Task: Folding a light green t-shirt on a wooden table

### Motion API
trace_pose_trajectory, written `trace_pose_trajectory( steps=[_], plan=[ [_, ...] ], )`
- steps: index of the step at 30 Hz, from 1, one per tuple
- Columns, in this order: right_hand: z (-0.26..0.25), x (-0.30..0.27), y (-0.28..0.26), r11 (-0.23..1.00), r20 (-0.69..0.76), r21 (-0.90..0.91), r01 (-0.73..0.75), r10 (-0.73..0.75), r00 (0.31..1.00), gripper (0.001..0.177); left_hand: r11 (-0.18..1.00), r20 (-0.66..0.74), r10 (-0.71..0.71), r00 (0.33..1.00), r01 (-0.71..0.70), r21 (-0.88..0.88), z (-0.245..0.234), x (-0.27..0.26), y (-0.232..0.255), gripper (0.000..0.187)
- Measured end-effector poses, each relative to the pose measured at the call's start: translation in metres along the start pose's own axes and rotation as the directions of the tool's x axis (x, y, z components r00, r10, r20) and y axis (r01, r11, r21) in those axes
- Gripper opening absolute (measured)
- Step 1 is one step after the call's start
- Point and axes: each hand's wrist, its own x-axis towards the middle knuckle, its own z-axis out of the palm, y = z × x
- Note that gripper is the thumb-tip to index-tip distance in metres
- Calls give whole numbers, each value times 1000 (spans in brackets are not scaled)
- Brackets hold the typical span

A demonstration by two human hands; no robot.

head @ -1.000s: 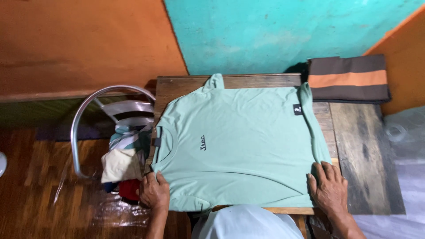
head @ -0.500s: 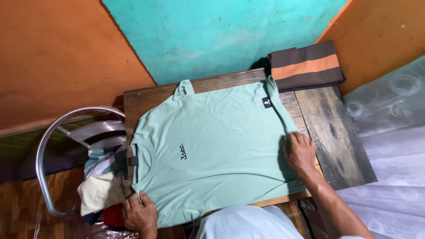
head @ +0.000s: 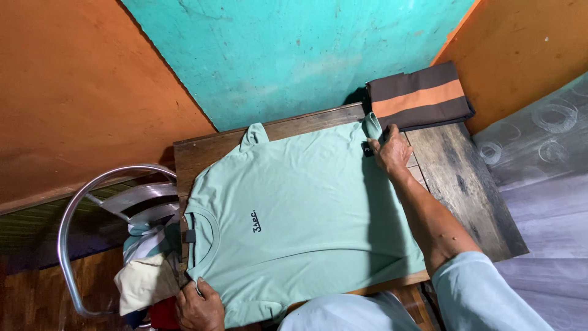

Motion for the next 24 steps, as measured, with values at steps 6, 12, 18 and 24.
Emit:
trace_pose_trajectory(
  steps=[6, 12, 18, 24],
  plan=[
    [18, 57, 53, 975, -330, 203, -87, 152, 932, 19, 999, -38, 24, 999, -25, -39, -4, 3, 3, 13],
    [-27, -7, 9, 966, -27, 251, -59, 68, 997, 42, 1000, 62, -20, 998, 20, -4, 12, -1, -7, 18],
    [17, 3, 18, 980, -14, -8, 201, -201, 979, 36, 991, 3, 72, 997, -71, -111, 13, 2, -10, 21],
    [30, 47, 64, 961, -333, 261, -86, 173, 927, 18, 993, -23, 76, 997, -77, -93, 12, 4, -7, 21]
  ],
)
